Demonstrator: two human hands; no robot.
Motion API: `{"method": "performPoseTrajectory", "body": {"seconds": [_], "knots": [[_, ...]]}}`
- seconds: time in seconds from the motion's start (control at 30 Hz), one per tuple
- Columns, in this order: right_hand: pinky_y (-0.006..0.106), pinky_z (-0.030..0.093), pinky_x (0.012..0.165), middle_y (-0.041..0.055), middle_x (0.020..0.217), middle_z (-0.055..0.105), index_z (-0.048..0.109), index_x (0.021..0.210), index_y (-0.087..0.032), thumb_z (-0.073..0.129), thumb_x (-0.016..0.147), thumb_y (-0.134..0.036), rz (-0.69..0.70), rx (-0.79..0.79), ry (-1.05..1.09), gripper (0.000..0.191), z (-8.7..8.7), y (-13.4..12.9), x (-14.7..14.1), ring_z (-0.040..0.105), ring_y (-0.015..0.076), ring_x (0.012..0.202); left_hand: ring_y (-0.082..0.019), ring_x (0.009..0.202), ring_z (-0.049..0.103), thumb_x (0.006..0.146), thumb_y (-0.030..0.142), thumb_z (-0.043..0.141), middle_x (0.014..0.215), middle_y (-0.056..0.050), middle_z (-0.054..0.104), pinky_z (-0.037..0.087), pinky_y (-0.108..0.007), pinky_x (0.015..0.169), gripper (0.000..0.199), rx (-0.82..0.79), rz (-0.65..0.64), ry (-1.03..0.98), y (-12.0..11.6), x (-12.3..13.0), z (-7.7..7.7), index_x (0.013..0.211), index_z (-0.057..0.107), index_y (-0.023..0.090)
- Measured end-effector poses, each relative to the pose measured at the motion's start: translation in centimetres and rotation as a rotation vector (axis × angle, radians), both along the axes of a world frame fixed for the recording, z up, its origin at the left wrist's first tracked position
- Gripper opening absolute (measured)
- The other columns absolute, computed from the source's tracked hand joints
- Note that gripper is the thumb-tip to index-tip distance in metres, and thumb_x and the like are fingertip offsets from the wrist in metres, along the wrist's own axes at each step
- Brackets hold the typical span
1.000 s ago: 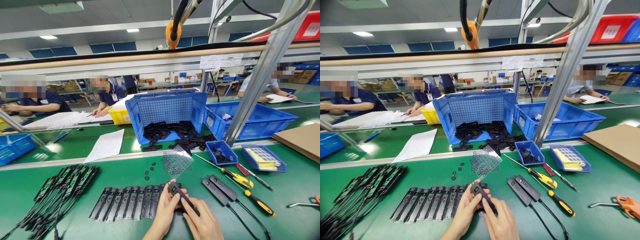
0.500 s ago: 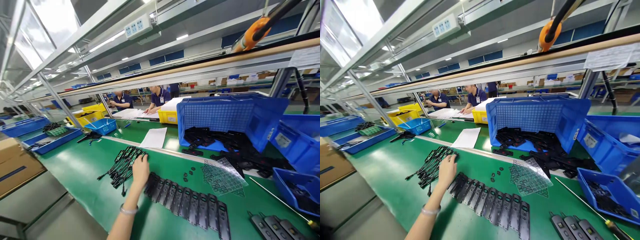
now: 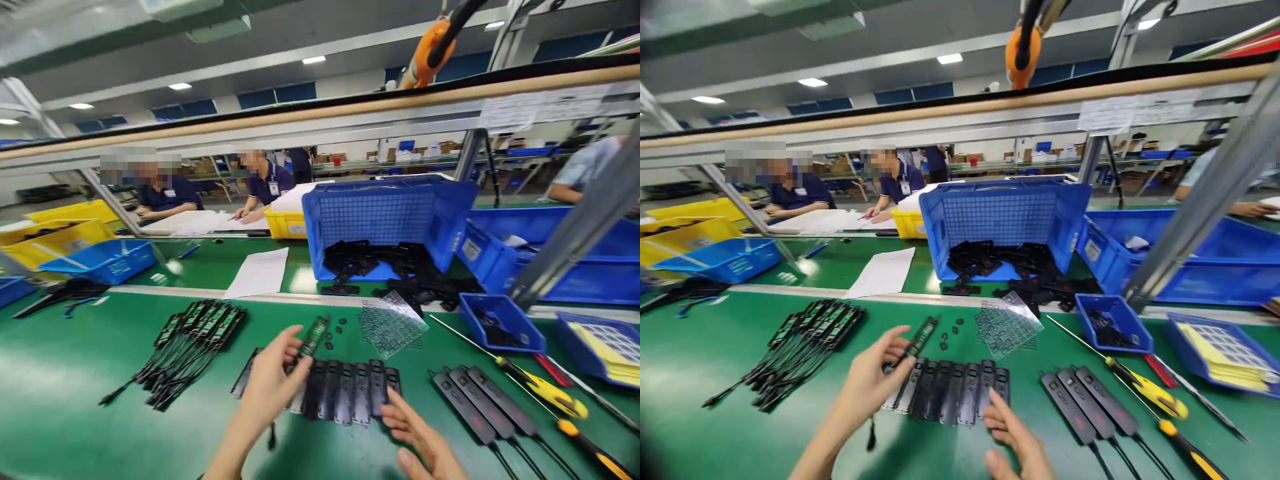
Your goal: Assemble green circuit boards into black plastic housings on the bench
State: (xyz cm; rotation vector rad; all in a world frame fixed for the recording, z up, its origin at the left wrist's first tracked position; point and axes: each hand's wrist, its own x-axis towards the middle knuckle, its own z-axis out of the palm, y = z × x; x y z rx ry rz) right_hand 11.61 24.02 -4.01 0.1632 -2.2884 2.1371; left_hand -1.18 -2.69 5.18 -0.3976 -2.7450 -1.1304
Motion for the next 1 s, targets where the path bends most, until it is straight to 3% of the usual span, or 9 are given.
{"method": "performPoseTrajectory", "body": {"seconds": [0.07,0.17,0.3,0.47,0.6,0.7,0.8,0.87,1.0], "knots": [[0.041,0.052,0.085,0.0103,0.119,0.063,0.042,0.138,-0.033,0.055,0.077,-0.069,-0.063,-0.425,-0.115,0.072,1.1,-1.0,-0.1,0.064,0.0257,0.101,-0.019,0.085,0.063,0.082,0.032,0.060,0.105,-0.008,0.065,0.054,-0.028,0.073,0.047,0.139,-0.348,-0.183,4.7,1.5,-0.1,0.126,0.053,0.022],[0.031,0.051,0.062,0.0064,0.097,0.065,0.055,0.119,-0.027,0.057,0.078,-0.067,-0.187,-0.727,-0.230,0.057,2.5,-1.1,0.2,0.061,0.0159,0.067,-0.024,0.101,0.060,0.084,0.020,0.057,0.115,-0.011,0.063,0.051,-0.034,0.085,0.043,-0.048,-0.588,-0.179,10.1,1.8,-1.3,0.127,0.055,0.021],[0.017,0.027,0.041,0.0023,0.078,0.061,0.057,0.104,-0.020,0.059,0.083,-0.058,-0.278,-0.680,-0.287,0.043,4.1,0.8,1.2,0.036,0.0048,0.046,-0.031,0.103,0.057,0.081,0.008,0.054,0.106,-0.015,0.067,0.046,-0.045,0.092,0.038,-0.375,-0.603,-0.006,14.4,0.1,-3.7,0.118,0.061,0.013],[0.016,0.022,0.039,0.0050,0.079,0.063,0.049,0.126,-0.020,0.064,0.076,-0.062,-0.394,-0.617,-0.366,0.067,5.0,2.4,2.1,0.039,0.0068,0.048,-0.028,0.099,0.057,0.083,0.006,0.048,0.100,-0.013,0.065,0.046,-0.047,0.092,0.039,-0.396,-0.631,0.023,15.7,-0.2,-4.8,0.120,0.058,0.015],[0.017,0.028,0.038,0.0075,0.084,0.064,0.046,0.137,-0.023,0.058,0.078,-0.067,-0.402,-0.473,-0.372,0.075,4.8,2.7,2.3,0.046,0.0117,0.056,-0.016,0.082,0.059,0.081,0.008,0.047,0.112,-0.010,0.053,0.053,-0.032,0.074,0.045,-0.038,-0.556,-0.167,14.7,0.5,-4.9,0.124,0.055,0.019],[0.021,0.041,0.043,0.0079,0.094,0.065,0.048,0.138,-0.028,0.048,0.087,-0.062,-0.387,-0.142,-0.269,0.062,4.2,2.9,2.1,0.051,0.0137,0.060,-0.014,0.080,0.060,0.073,0.014,0.062,0.101,-0.006,0.055,0.051,-0.022,0.061,0.035,0.447,-0.485,-0.544,13.8,1.1,-5.1,0.108,0.063,0.019],[0.026,0.053,0.068,0.0069,0.105,0.063,0.049,0.136,-0.034,0.042,0.093,-0.049,-0.330,0.222,-0.018,0.047,3.6,2.8,1.5,0.062,0.0177,0.078,-0.014,0.077,0.062,0.063,0.021,0.079,0.091,-0.003,0.060,0.052,-0.022,0.064,0.040,0.837,-0.452,-0.884,13.4,1.5,-5.6,0.099,0.063,0.018],[0.026,0.052,0.080,0.0065,0.108,0.063,0.049,0.136,-0.034,0.043,0.094,-0.041,-0.311,0.365,0.096,0.043,3.2,2.6,1.2,0.063,0.0193,0.092,-0.012,0.068,0.062,0.057,0.025,0.087,0.084,-0.002,0.063,0.054,-0.023,0.062,0.048,0.984,-0.419,-0.980,13.2,1.8,-6.1,0.097,0.063,0.017],[0.020,0.053,0.078,0.0069,0.106,0.063,0.051,0.136,-0.031,0.045,0.093,-0.032,-0.228,0.505,0.175,0.043,3.0,2.0,0.7,0.067,0.0163,0.090,-0.014,0.069,0.064,0.048,0.030,0.093,0.083,-0.005,0.067,0.055,-0.023,0.061,0.060,1.103,-0.339,-0.966,13.1,2.0,-6.9,0.100,0.066,0.015]]}}
